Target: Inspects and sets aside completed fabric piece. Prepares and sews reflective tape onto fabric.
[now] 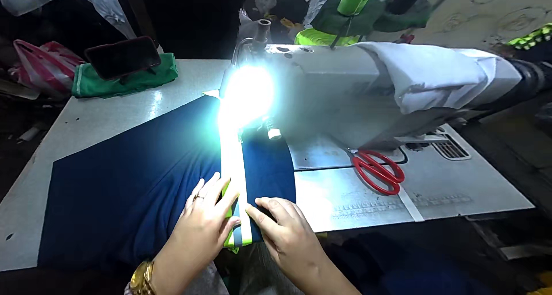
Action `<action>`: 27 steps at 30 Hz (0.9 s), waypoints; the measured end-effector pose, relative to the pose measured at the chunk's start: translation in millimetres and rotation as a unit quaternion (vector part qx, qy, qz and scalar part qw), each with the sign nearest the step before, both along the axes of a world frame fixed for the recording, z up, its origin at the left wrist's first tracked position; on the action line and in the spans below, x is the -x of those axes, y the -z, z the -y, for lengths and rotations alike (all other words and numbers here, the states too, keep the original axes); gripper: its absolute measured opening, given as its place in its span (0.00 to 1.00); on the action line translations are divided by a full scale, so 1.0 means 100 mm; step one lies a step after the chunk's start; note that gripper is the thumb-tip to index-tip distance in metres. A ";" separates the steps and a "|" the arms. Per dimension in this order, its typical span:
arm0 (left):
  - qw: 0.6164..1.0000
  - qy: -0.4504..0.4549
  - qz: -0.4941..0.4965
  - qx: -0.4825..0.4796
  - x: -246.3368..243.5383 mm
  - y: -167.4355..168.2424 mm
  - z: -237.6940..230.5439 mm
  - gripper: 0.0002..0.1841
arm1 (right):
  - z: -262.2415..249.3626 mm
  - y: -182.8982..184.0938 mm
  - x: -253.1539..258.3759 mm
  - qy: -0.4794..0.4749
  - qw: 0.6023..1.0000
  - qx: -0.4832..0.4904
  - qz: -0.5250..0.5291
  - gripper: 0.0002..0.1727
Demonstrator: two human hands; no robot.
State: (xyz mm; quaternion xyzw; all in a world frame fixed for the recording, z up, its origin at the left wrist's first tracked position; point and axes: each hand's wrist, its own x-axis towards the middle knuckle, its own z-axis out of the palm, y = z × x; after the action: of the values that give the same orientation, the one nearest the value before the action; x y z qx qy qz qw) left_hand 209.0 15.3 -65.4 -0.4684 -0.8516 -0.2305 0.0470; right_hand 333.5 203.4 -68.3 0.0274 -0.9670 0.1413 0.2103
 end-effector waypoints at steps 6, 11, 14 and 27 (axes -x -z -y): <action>0.999 -0.013 -0.024 0.020 -0.24 -0.06 0.02 0.20 | -0.01 -0.05 0.03 -0.006 1.000 -0.019 0.006 0.19; 0.999 -0.021 -0.022 0.020 0.06 -0.01 -0.15 0.24 | -0.11 -0.10 0.39 0.019 0.999 -0.018 0.022 0.18; 0.997 -0.028 -0.003 0.065 0.31 -0.05 -0.31 0.26 | -0.22 -0.13 0.68 0.031 0.998 -0.038 0.026 0.17; 0.839 -0.019 0.538 0.085 -0.64 -0.33 0.40 0.23 | -1.92 -0.63 -0.26 0.282 0.939 -0.054 0.191 0.20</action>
State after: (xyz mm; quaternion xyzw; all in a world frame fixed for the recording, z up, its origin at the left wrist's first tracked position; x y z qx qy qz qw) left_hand 273.4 -25.1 -32.8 -0.2570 -0.7678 -0.3723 -0.4537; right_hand 359.1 395.4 -5.0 -0.2626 -0.9632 0.0265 0.0516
